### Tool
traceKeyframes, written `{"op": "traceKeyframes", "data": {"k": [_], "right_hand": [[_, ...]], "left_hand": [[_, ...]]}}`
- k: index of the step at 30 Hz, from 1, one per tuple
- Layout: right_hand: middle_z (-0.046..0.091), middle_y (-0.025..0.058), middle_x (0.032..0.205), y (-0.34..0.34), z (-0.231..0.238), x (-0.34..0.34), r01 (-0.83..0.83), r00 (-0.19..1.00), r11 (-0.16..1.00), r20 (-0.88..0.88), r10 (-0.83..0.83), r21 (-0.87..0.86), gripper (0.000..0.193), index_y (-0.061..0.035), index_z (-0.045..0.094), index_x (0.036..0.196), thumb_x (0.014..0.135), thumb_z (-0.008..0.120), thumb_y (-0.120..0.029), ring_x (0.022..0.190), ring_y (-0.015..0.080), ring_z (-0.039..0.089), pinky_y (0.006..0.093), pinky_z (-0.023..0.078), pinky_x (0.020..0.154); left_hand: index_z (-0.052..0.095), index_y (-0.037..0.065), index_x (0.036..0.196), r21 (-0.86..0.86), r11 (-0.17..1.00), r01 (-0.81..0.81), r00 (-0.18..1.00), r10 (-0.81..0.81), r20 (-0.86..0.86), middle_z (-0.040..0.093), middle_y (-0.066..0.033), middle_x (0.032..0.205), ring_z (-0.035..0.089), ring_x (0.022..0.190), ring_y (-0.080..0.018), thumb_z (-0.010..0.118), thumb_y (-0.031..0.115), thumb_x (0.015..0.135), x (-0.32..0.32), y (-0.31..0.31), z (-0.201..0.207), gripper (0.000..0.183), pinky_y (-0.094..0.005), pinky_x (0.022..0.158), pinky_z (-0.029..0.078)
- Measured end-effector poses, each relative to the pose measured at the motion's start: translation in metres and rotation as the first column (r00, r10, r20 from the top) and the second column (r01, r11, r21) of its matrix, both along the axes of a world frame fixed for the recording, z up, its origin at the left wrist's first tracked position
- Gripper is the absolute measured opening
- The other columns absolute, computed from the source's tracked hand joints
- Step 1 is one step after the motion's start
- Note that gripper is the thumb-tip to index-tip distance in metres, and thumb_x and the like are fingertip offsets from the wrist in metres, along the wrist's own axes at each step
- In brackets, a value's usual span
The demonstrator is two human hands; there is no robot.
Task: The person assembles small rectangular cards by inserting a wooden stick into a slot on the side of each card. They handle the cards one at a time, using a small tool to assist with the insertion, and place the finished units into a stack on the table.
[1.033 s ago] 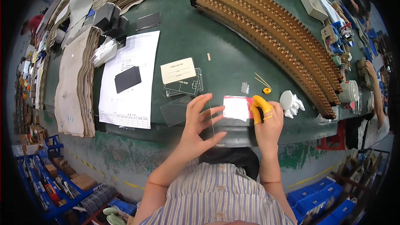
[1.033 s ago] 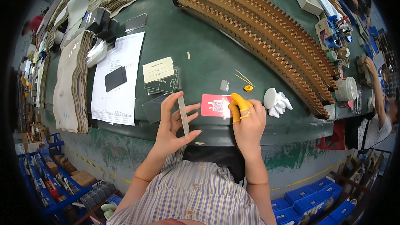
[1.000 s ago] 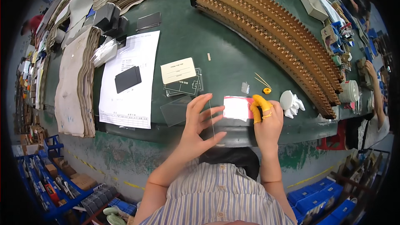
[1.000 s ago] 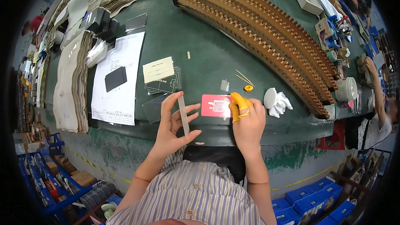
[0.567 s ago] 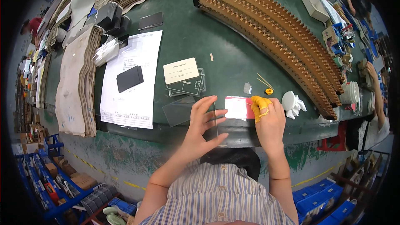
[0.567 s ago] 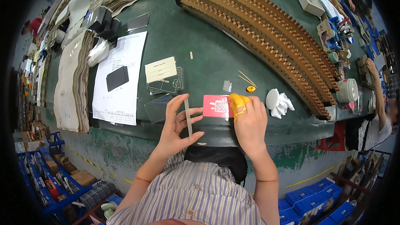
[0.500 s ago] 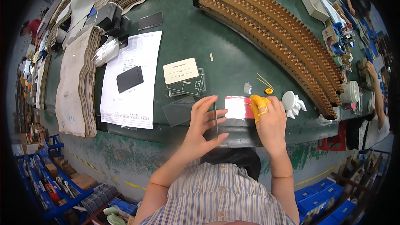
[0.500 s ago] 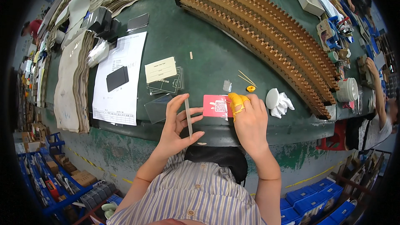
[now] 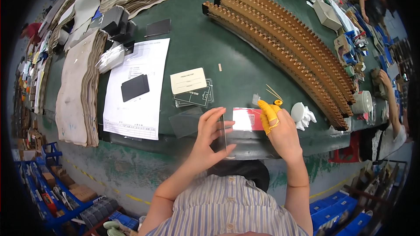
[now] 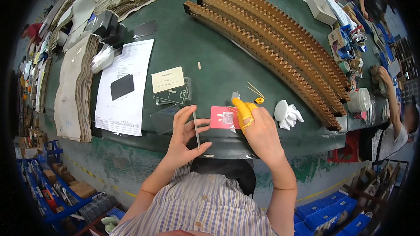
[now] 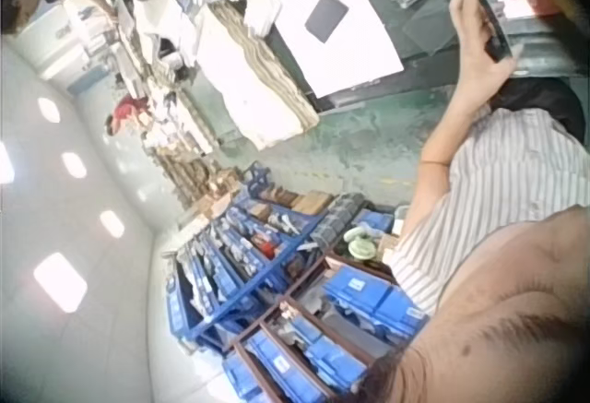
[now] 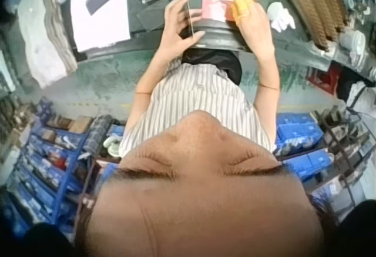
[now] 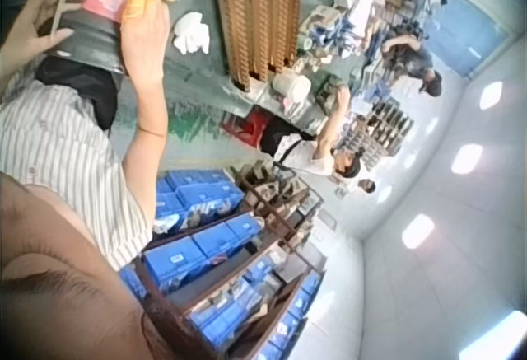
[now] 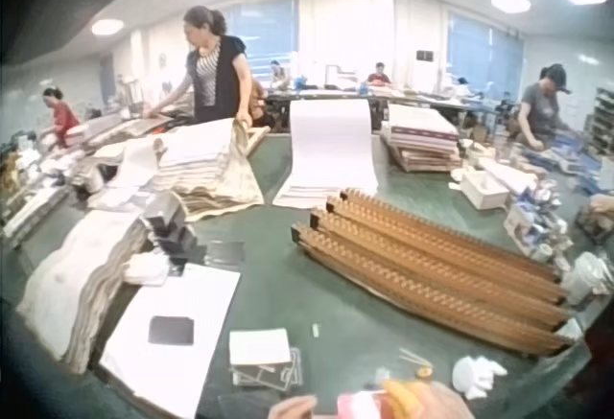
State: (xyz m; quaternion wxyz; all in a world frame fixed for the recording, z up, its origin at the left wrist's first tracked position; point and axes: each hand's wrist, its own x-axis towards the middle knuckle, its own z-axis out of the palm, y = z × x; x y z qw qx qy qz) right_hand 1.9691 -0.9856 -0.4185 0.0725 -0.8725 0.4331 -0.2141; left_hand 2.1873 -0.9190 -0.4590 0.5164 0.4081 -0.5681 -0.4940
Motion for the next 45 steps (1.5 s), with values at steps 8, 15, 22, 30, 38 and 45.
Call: {"op": "traceKeyframes", "data": {"k": [8,15,22,30,38,45], "right_hand": [[0.065,0.0092,0.097,0.0,-0.015,-0.009,-0.086,0.97,0.996,0.225,0.089,-0.02,0.043,-0.0055,0.066,0.113,0.071,0.07,0.0,0.085,0.0269,0.059,0.0351,0.05,0.076],[0.065,0.008,0.093,0.002,-0.019,-0.01,-0.111,0.98,0.994,0.166,0.11,-0.004,0.038,-0.006,0.068,0.111,0.072,0.069,-0.003,0.082,0.0261,0.061,0.0352,0.05,0.075],[0.066,0.0072,0.089,0.001,-0.013,-0.004,-0.137,0.959,0.99,0.246,0.141,-0.032,0.032,-0.0066,0.069,0.108,0.077,0.072,-0.006,0.083,0.0248,0.063,0.0353,0.051,0.074],[0.066,0.0082,0.087,0.006,-0.022,-0.001,-0.12,0.933,0.986,0.353,0.074,0.113,0.031,-0.0058,0.067,0.109,0.078,0.075,-0.003,0.08,0.025,0.064,0.0352,0.052,0.071],[0.067,0.0078,0.085,0.005,-0.023,0.0,-0.078,0.93,0.991,0.367,0.034,0.106,0.031,-0.0057,0.067,0.109,0.079,0.074,-0.002,0.078,0.0244,0.064,0.0341,0.052,0.067],[0.067,0.0081,0.085,0.004,-0.024,0.002,-0.059,0.929,0.996,0.37,0.031,0.064,0.032,-0.0052,0.066,0.109,0.078,0.074,-0.002,0.077,0.0243,0.063,0.034,0.052,0.067]], "left_hand": [[0.027,0.008,0.148,0.082,0.997,-0.012,0.995,0.019,-0.096,0.021,-0.0107,0.147,0.054,0.123,-0.0268,0.073,-0.008,0.074,-0.003,0.002,0.005,0.09,-0.0397,0.103,0.048],[0.022,0.008,0.15,0.051,0.999,-0.012,1.0,0.014,-0.027,0.021,-0.0111,0.149,0.056,0.121,-0.0295,0.076,-0.008,0.07,-0.003,0.003,0.002,0.097,-0.0389,0.098,0.052],[0.022,0.007,0.15,0.055,0.998,-0.009,1.0,0.01,-0.019,0.021,-0.0112,0.148,0.056,0.121,-0.0292,0.076,-0.008,0.07,-0.003,0.003,0.001,0.097,-0.0381,0.098,0.051],[0.022,0.007,0.15,0.048,0.999,-0.016,1.0,0.017,-0.016,0.022,-0.0116,0.148,0.057,0.12,-0.0295,0.077,-0.007,0.07,-0.004,0.004,0.002,0.098,-0.0376,0.097,0.052],[0.022,0.007,0.15,0.044,0.999,-0.012,1.0,0.012,-0.005,0.022,-0.0119,0.149,0.057,0.12,-0.0291,0.077,-0.006,0.07,-0.004,0.004,0.002,0.098,-0.0381,0.097,0.051],[0.022,0.007,0.15,0.032,0.999,-0.017,1.0,0.017,0.01,0.022,-0.0121,0.149,0.057,0.12,-0.0286,0.077,-0.005,0.07,-0.004,0.005,0.004,0.098,-0.0376,0.098,0.051]]}}
